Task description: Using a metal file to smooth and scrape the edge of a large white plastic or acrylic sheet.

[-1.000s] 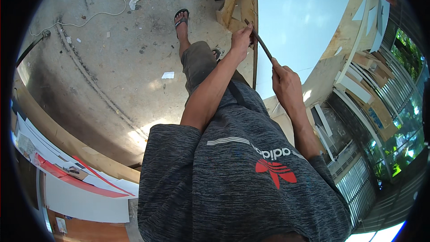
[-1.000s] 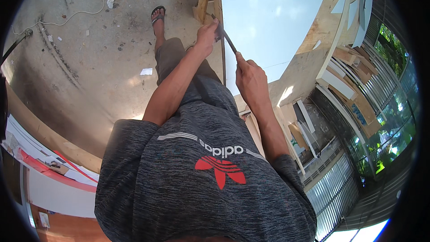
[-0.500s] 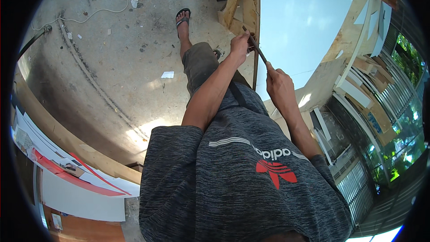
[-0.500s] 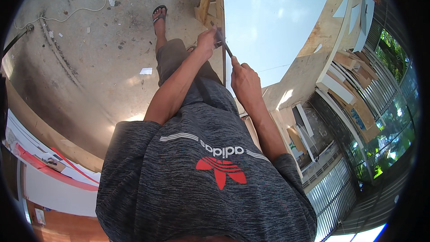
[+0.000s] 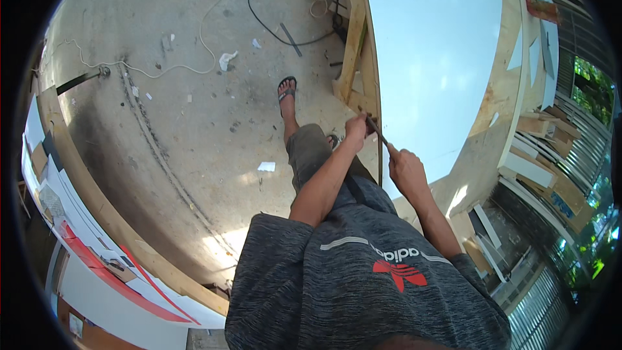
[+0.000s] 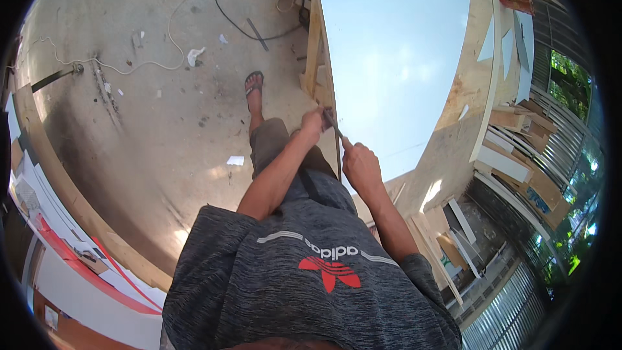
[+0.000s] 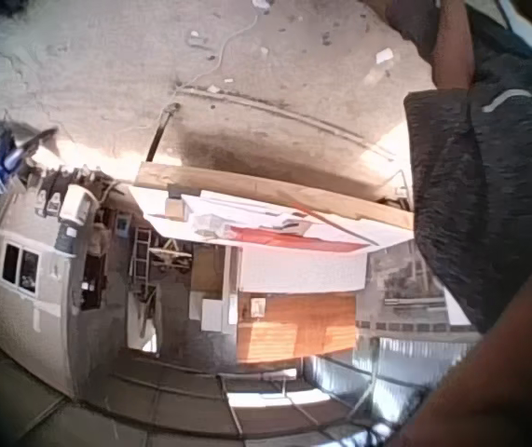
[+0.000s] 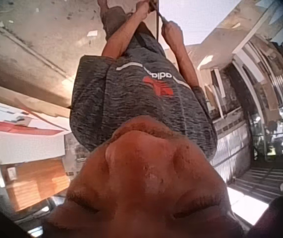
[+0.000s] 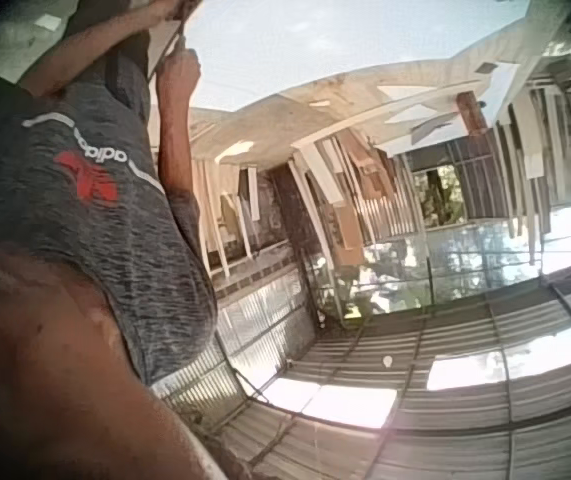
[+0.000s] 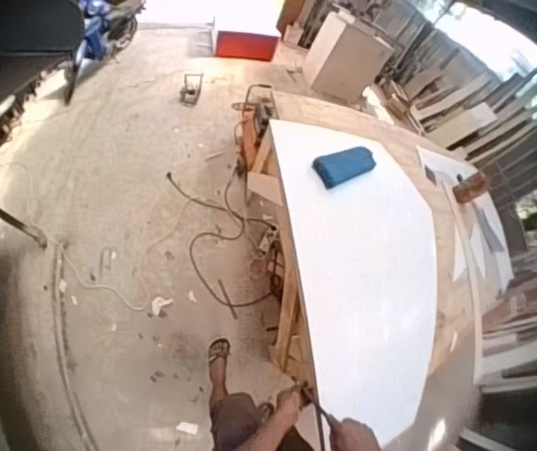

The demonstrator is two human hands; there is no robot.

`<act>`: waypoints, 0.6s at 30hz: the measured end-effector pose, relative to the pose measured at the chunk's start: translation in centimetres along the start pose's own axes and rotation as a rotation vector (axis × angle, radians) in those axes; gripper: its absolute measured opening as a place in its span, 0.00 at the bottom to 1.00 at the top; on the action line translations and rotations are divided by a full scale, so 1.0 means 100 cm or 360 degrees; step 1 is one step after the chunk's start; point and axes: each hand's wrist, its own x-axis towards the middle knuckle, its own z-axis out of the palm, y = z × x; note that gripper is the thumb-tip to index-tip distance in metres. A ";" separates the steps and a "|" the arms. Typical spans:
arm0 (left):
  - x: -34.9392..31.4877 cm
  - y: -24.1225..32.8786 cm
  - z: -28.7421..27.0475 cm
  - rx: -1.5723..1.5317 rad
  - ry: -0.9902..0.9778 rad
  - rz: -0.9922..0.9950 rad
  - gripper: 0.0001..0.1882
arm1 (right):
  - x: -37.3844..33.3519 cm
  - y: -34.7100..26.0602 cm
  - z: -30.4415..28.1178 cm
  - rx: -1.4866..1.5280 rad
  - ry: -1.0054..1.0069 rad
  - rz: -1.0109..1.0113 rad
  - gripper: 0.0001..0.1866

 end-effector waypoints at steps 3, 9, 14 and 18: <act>0.035 -0.036 -0.070 0.0376 0.0300 -0.0173 0.22 | 0.020 0.001 0.043 0.0367 -0.0105 -0.0027 0.11; -0.038 0.029 -0.029 0.1446 0.0473 0.1210 0.28 | 0.011 -0.012 -0.004 0.1031 0.0692 -0.0099 0.16; -0.088 0.021 0.040 0.1353 0.0420 0.1549 0.25 | 0.021 -0.006 -0.009 0.1217 0.1029 -0.0216 0.19; -0.082 0.008 0.033 0.1428 0.0633 0.1620 0.23 | 0.002 0.003 0.007 0.1320 0.1051 -0.0141 0.19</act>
